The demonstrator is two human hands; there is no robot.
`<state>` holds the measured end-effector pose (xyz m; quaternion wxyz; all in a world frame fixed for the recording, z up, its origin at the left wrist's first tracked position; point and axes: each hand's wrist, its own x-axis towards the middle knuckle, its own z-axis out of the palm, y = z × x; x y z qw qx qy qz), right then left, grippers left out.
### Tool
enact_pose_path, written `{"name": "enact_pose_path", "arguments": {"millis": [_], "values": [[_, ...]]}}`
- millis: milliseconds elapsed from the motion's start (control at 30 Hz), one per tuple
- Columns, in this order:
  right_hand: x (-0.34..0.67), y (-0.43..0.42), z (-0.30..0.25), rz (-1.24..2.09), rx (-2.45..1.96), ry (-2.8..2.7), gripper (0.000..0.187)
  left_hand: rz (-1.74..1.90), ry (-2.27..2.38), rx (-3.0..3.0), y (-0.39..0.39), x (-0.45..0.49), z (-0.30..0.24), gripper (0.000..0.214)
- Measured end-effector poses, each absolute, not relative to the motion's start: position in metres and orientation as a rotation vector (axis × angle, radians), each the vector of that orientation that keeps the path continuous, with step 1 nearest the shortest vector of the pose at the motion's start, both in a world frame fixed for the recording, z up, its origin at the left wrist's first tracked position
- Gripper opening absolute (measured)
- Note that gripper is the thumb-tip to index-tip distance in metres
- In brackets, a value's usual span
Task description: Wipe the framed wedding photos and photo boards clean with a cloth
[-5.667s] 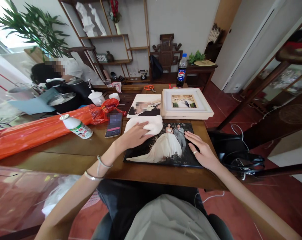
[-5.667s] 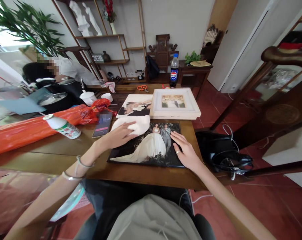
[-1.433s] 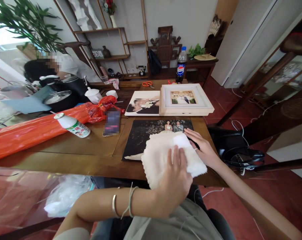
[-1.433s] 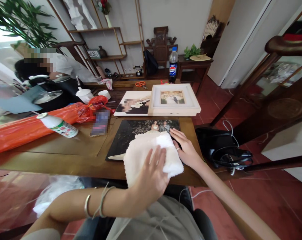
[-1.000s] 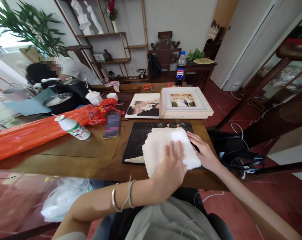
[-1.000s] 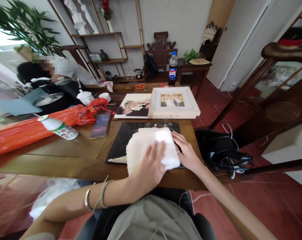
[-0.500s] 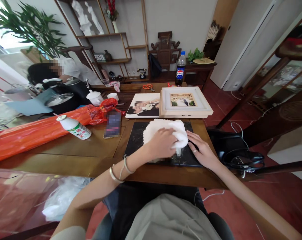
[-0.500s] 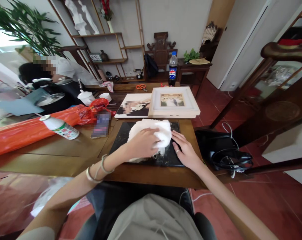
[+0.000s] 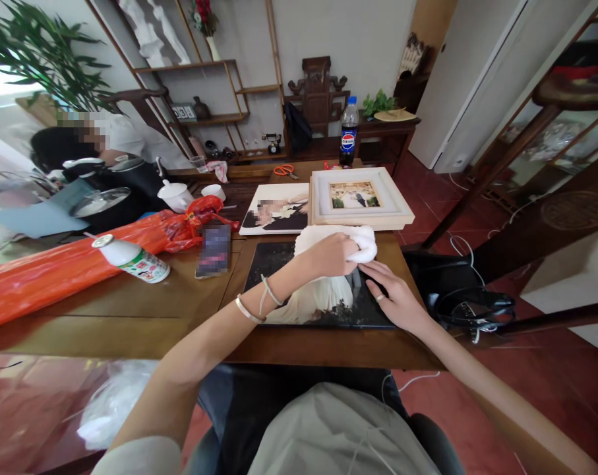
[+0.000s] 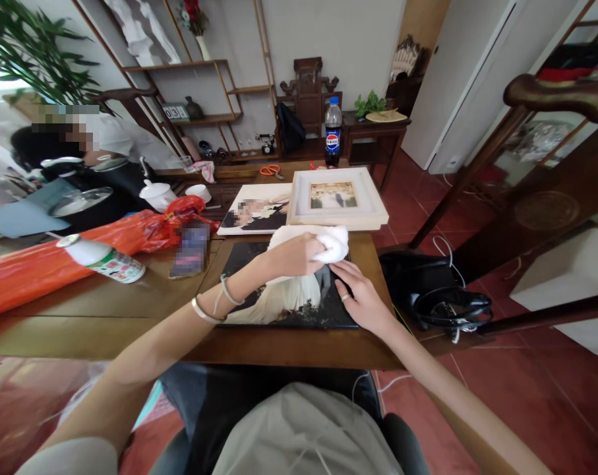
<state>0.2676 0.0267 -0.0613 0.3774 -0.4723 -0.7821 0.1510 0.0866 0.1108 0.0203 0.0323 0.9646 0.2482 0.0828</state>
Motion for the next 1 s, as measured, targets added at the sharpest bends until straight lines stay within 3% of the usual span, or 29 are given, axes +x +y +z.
{"name": "enact_pose_path", "arguments": {"millis": [267,633,833,1000], "values": [[0.268,0.028,-0.064,0.419,-1.178,-2.004,0.038,0.107,1.196,2.901,0.096,0.014,0.014,0.018],[0.268,0.027,-0.064,0.443,-1.220,-1.995,0.038,0.294,1.405,2.927,0.095,-0.057,-0.020,0.027],[0.268,0.027,-0.063,0.458,-1.236,-1.992,0.039,0.061,1.260,3.117,0.086,-0.055,-0.026,0.030],[0.268,0.026,-0.063,0.456,-1.244,-2.005,0.039,0.187,1.049,3.275,0.031,-0.051,-0.029,0.017]]}}
